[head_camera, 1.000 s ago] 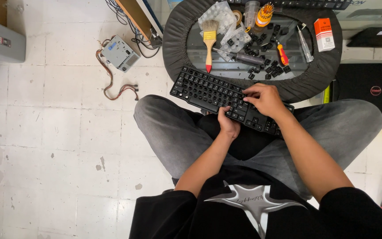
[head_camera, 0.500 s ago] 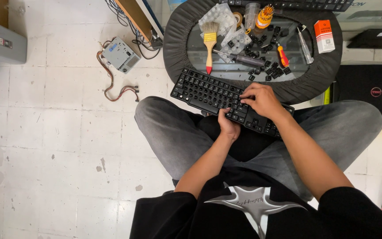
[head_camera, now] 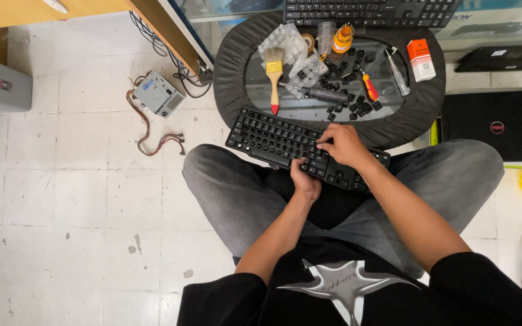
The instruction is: Reassembling a computer keyboard by placing individual keycaps back into the frame.
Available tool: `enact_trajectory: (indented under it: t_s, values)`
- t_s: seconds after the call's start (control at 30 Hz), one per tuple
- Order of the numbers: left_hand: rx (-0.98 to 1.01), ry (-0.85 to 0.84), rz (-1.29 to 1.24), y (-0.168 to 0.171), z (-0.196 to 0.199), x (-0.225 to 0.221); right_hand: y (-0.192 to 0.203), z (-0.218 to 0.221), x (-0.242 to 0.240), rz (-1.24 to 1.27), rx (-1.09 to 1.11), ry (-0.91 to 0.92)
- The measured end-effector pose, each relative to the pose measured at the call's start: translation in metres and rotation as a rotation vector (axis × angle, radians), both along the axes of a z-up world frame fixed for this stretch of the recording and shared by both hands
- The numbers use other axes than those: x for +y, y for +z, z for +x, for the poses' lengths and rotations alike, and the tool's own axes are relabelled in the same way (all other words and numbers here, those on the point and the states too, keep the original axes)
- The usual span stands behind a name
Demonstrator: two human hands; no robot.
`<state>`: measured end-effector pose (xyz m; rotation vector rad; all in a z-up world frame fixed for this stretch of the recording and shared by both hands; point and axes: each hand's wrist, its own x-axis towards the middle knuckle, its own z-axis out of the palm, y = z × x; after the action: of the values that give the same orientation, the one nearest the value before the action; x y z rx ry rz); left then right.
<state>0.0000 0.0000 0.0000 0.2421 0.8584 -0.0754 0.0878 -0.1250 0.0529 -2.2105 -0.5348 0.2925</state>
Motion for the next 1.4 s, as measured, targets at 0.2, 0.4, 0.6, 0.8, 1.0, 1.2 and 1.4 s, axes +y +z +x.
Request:
enact_trajectory:
  t_s: [0.2, 0.4, 0.6, 0.8, 1.0, 1.2, 1.4]
  values:
    - [0.008, 0.004, 0.009, 0.006, 0.002, -0.001, -0.006, 0.010, -0.003, 0.004, 0.067, 0.026]
    - [0.036, 0.035, -0.037, -0.010, 0.005, -0.003, 0.011, -0.013, 0.000, -0.136, -0.036, 0.054]
    - [0.058, 0.017, 0.018, -0.016, 0.000, -0.002, 0.031, -0.015, -0.020, -0.035, -0.028, -0.112]
    - [0.052, 0.038, 0.036, -0.019, 0.001, -0.001, -0.054, 0.037, -0.080, -0.158, -0.261, -0.359]
    - [0.031, -0.001, 0.077, -0.023, -0.003, 0.003, -0.014, 0.020, -0.036, -0.152, -0.179, -0.209]
    - [0.001, 0.004, 0.082, -0.019, -0.004, 0.007, -0.010, 0.020, -0.036, -0.106, -0.214, -0.210]
    - [-0.045, -0.068, 0.101, -0.031, 0.001, 0.005, 0.004, 0.016, -0.045, 0.279, -0.128, -0.351]
